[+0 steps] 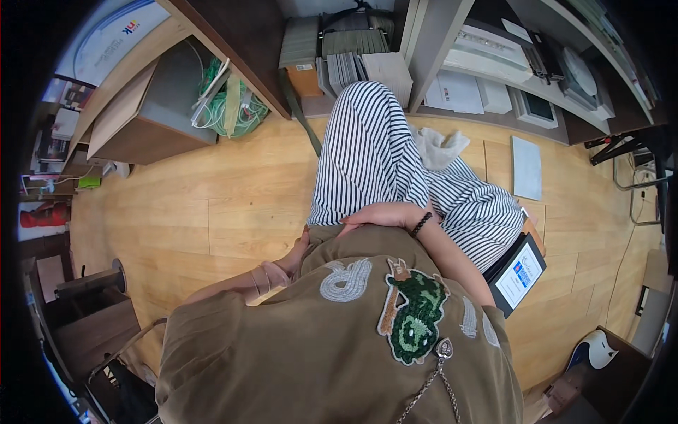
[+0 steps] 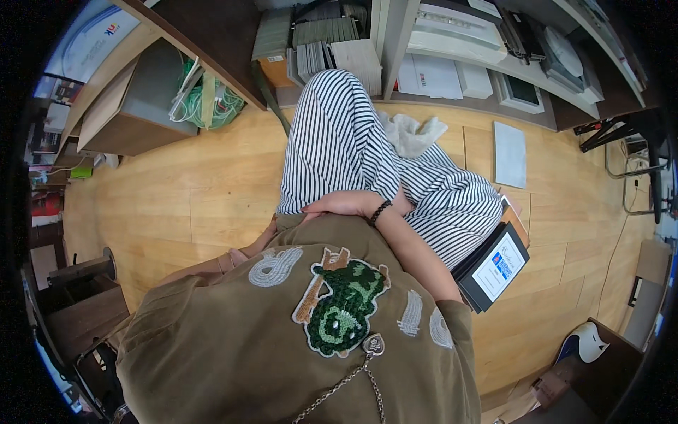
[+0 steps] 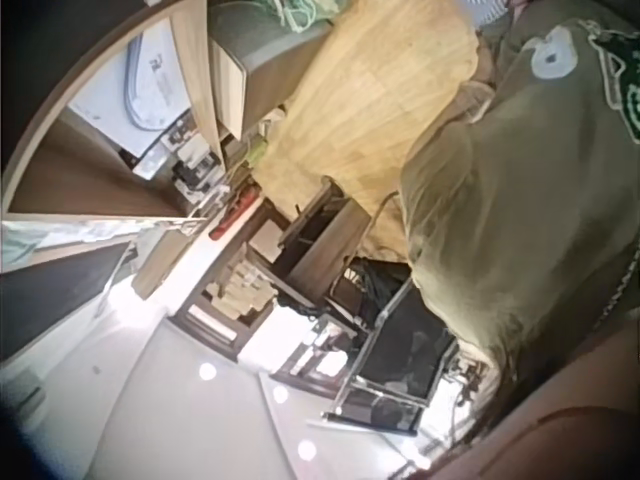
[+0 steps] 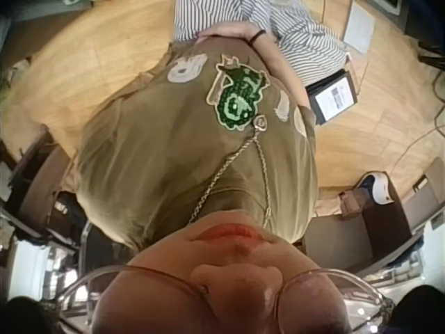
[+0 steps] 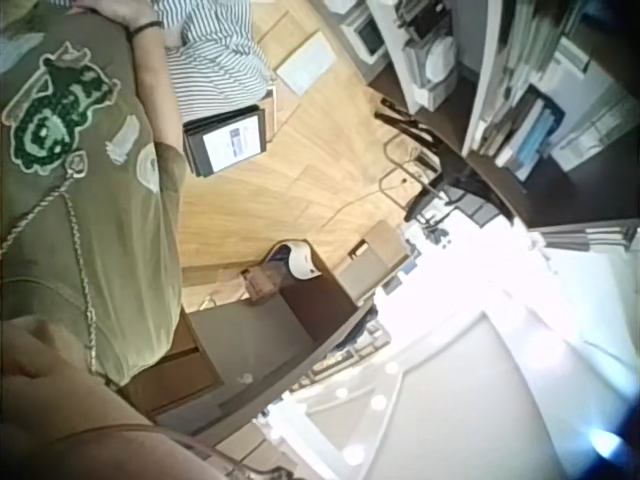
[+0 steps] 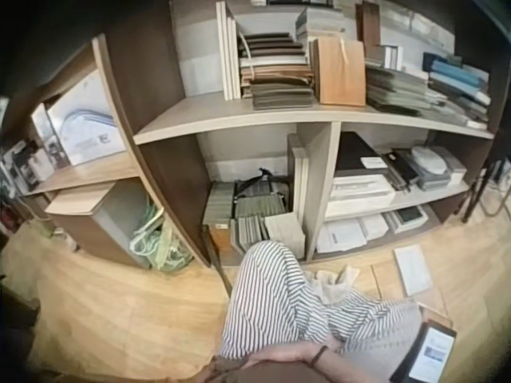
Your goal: The person cleans sample boards and a display sign with a cloth, wiping each item and placing the boards onto a shelf.
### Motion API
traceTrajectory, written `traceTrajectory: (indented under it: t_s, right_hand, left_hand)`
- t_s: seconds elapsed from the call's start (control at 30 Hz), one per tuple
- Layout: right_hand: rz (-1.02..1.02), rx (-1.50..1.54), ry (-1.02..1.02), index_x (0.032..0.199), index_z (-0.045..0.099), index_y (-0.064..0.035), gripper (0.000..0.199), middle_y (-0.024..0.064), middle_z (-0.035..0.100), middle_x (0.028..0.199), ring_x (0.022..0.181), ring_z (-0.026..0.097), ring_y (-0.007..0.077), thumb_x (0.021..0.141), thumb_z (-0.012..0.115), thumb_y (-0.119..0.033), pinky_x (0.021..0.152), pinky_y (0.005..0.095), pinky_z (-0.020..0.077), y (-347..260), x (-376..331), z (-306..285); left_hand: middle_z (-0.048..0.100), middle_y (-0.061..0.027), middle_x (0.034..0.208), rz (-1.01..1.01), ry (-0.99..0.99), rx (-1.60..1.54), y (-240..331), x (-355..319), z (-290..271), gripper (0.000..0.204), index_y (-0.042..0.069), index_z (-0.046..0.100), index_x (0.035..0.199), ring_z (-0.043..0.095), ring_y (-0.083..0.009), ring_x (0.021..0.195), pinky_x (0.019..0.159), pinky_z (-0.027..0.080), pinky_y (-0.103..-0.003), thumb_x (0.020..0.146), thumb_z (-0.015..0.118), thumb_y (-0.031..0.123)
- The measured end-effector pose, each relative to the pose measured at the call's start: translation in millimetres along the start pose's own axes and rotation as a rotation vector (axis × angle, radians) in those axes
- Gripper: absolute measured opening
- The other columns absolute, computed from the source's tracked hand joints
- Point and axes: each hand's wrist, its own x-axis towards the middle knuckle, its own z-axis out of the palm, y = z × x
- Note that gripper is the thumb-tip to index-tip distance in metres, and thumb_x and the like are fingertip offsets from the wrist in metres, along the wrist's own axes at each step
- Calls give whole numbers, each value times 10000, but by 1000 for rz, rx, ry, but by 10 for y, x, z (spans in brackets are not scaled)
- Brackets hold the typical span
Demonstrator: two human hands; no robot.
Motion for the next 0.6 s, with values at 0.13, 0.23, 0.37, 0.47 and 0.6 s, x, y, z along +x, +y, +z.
traceTrajectory:
  t_s: [0.13,0.23,0.37,0.47,0.6]
  right_hand:
    - [128,-64,56,1061,599,16,395,54,603,1084,968,543,97,940,341,-258,901,202,367,69,26,-11]
    - [-109,277,94,1063,598,13,389,48,607,1072,970,542,96,939,347,-257,896,201,370,213,-105,-20]
    - [-233,453,192,1077,589,16,386,57,604,1077,969,544,101,938,351,-253,897,203,370,578,-360,-166]
    - [-154,535,375,1123,516,63,349,110,594,1084,992,549,135,906,425,-196,916,228,371,324,-559,118]
    - [-12,578,408,1227,308,90,443,146,603,1048,986,561,151,881,476,-131,917,244,379,427,-489,58]
  left_hand:
    - [377,-125,1324,394,101,411,107,-288,276,553,34,314,1305,412,-223,1171,957,352,-342,919,339,428]
    - [375,-124,1328,706,63,834,424,-687,591,514,4,309,1306,389,-213,1193,989,304,-317,941,312,367]
    - [401,-127,1308,783,-406,858,591,-853,836,480,-13,330,1298,394,-205,1188,994,284,-292,951,308,318]
    - [429,-127,1285,684,-534,819,621,-789,915,459,-7,353,1292,408,-201,1176,985,296,-282,951,319,299]
    - [394,-119,1318,228,-602,637,723,-722,879,461,4,329,1312,369,-191,1211,1009,259,-280,948,330,287]
